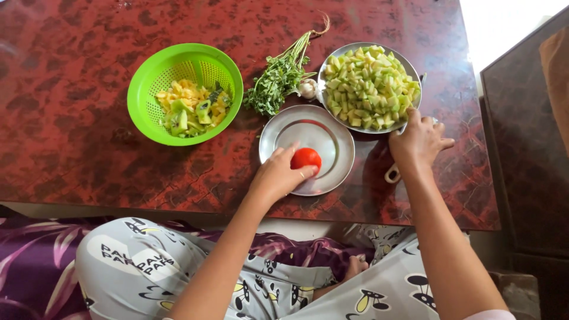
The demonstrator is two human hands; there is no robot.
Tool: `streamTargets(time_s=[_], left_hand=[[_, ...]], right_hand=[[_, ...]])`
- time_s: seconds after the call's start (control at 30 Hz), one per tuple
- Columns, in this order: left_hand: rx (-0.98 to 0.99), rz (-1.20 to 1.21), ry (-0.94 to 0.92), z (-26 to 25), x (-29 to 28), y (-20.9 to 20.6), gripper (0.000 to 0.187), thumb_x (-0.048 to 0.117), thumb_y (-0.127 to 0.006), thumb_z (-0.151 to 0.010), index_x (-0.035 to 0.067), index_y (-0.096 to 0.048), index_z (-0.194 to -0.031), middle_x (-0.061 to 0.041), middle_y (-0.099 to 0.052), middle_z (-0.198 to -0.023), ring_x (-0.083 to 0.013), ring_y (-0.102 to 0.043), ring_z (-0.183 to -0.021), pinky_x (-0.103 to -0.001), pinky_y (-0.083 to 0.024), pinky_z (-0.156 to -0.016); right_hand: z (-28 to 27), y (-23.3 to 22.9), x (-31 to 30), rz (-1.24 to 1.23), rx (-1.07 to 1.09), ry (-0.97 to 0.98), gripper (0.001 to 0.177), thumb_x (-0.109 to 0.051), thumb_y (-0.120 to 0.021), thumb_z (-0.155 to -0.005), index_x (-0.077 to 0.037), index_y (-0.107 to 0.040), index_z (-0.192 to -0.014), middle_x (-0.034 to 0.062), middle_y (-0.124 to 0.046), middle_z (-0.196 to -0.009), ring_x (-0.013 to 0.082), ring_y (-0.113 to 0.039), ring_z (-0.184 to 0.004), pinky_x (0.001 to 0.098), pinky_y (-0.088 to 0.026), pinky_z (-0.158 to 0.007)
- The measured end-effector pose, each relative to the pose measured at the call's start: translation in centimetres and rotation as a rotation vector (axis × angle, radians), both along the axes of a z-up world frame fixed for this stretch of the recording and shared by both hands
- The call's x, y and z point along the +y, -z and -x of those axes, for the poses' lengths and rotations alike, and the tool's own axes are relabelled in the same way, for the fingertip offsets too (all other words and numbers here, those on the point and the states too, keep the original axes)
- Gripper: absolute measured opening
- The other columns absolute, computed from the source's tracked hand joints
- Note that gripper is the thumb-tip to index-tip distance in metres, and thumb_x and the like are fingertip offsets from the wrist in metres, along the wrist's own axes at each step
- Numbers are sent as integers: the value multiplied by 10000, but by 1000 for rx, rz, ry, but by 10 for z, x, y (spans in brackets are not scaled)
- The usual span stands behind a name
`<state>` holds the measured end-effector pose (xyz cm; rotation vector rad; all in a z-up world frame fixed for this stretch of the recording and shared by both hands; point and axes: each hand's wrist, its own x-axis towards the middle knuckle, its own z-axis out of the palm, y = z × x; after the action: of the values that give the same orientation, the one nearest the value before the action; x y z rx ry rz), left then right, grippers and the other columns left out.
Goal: Preparing vegetables including coriander, tomato, and garlic on a table.
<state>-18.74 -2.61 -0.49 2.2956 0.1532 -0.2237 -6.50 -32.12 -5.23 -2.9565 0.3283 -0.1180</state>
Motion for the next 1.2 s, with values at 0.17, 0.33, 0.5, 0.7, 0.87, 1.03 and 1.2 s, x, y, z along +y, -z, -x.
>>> streamTargets(time_s=[0.17,0.33,0.5,0.7,0.87,1.03,1.2], left_hand=[[108,19,-22,-3,-4,-31,501,469,-621,-913,244,-643,-1360,-160,-651,-1279,-338,-649,-1160,-439,-494,-1022],[127,62,-121,-3,-3,-21,373,408,-533,-1016,202,-713,-1269,-130,-705,-1220,-326,-658,-1118,-447,-489,-985],[-308,108,-336,-3,18,17,209,209,-654,-985,98,-750,-1133,-119,-717,-1025,-210,-698,-843,-359,-559,-745],[-284,184,-174,18,7,-21,302,162,-813,-803,120,-771,-1099,-85,-723,-963,-196,-672,-727,-331,-566,-692],[-273,121,-221,26,-6,-40,226,169,-816,-782,140,-789,-1004,-59,-725,-980,-194,-709,-750,-342,-571,-695],[-350,-10,-207,29,-11,-50,86,203,-798,-818,143,-797,-880,-41,-730,-980,-270,-712,-793,-385,-554,-693],[-435,-104,-214,25,-9,-28,66,166,-709,-894,104,-730,-890,-79,-676,-949,-324,-688,-805,-443,-547,-698]], right_hand=[[-1,-25,-12,-116,38,144,566,-210,-687,-868,-193,-567,-1421,131,-717,-1103,313,-614,-1087,650,-274,-1094],[11,-48,-29,-260,126,272,339,-279,-532,-1056,-83,-650,-1307,152,-734,-985,273,-666,-874,591,-416,-988],[32,-56,-31,-883,-180,196,312,-278,-541,-1083,-54,-692,-1238,21,-620,-828,139,-560,-717,349,-453,-663],[72,-80,26,-1442,-122,73,234,-280,-554,-1037,-55,-589,-1090,27,-598,-793,122,-543,-656,265,-462,-565],[88,-58,73,-1341,203,28,367,-166,-627,-872,-57,-496,-1197,104,-608,-938,194,-617,-740,342,-545,-635],[97,-40,112,-1100,275,-347,617,-141,-846,-734,-71,-508,-1245,87,-640,-1077,161,-639,-853,304,-547,-695],[100,-33,128,-1166,222,-493,711,-148,-919,-690,-60,-500,-1257,91,-691,-1057,136,-668,-945,296,-561,-788]])
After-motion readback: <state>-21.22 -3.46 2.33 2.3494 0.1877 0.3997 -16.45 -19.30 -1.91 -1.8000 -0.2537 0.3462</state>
